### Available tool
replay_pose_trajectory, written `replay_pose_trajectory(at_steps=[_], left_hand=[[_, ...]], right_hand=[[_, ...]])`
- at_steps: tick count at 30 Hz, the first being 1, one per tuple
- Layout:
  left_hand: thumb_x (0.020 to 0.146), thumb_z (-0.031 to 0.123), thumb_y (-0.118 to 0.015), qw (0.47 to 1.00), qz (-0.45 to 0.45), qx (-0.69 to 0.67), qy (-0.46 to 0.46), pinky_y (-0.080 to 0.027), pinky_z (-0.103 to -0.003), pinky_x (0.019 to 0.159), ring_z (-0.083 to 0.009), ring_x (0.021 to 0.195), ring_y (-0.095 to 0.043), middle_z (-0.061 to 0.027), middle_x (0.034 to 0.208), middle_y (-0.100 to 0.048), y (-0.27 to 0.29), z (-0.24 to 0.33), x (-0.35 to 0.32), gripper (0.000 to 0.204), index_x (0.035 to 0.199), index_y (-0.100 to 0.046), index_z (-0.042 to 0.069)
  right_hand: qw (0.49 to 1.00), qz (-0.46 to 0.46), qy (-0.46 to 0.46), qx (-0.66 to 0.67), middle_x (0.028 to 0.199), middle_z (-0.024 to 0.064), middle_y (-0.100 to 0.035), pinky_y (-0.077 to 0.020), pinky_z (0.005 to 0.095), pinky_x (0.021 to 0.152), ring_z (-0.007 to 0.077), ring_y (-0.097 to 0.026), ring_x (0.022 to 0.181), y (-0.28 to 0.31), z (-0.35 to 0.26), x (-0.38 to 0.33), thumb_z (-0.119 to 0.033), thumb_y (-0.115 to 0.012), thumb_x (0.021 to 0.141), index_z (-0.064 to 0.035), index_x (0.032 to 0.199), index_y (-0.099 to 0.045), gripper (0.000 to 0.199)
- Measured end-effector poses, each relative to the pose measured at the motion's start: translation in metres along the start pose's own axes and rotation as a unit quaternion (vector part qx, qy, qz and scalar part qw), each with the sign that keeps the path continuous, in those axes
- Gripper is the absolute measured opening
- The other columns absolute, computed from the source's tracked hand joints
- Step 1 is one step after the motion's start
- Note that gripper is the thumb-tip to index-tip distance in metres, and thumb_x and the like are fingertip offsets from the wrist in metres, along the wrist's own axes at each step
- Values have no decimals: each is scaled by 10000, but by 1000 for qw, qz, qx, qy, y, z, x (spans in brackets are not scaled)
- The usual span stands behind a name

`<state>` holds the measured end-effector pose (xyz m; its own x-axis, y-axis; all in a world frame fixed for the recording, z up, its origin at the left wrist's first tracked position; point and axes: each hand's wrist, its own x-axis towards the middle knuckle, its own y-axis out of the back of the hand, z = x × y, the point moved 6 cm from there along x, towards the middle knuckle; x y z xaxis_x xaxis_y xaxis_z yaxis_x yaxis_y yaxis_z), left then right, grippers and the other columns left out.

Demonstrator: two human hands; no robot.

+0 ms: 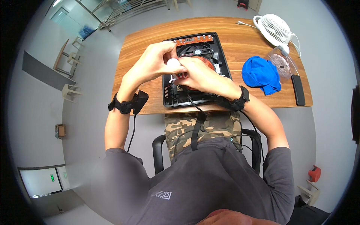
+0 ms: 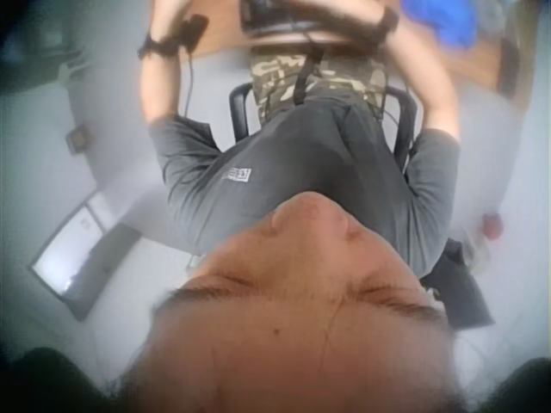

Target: The person disassembles a small appliance on a wooden table. They use a screwdriver to remove screws from the base, lift off the top cover, and remove internal components including a copper-colored disc and a fan.

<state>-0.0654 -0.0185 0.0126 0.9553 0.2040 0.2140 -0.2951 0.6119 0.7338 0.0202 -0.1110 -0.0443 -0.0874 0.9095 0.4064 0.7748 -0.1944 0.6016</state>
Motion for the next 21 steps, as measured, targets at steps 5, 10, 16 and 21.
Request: replay_pose_trajectory(at_steps=[5,10,16,21], left_hand=[[798,123,-849,997,-33,-38,-51,-465,-232,587,-68,753,-586,-14,902,-650,10,22,-7,321,1082,-728,34],[810,96,-832,997,-64,-35,-39,-490,-247,650,-87,767,-596,-20,935,-662,7,12,-16,363,1161,-744,59],[787,185,-876,999,-21,-34,8,-479,-248,608,-78,692,-576,-11,789,-616,1,5,-7,299,896,-644,31],[745,260,-903,1000,21,16,16,-432,-260,562,-82,650,-517,-8,735,-565,0,-5,-3,422,793,-551,33]], right_hand=[[997,-70,-22,-6,883,194,-670,-523,438,780,376,-673,914,6,-3,0,-121,-807,812,27,957,-585,303],[993,-117,3,-30,742,234,-650,-530,439,707,351,-693,746,-4,4,5,-157,-771,839,59,822,-590,283],[998,56,5,2,847,197,-649,-522,429,756,356,-664,841,11,-3,-5,-217,-846,751,39,938,-591,406],[998,25,-49,24,916,188,-673,-529,429,788,372,-663,885,7,-3,-6,-135,-841,753,47,1007,-602,393]])
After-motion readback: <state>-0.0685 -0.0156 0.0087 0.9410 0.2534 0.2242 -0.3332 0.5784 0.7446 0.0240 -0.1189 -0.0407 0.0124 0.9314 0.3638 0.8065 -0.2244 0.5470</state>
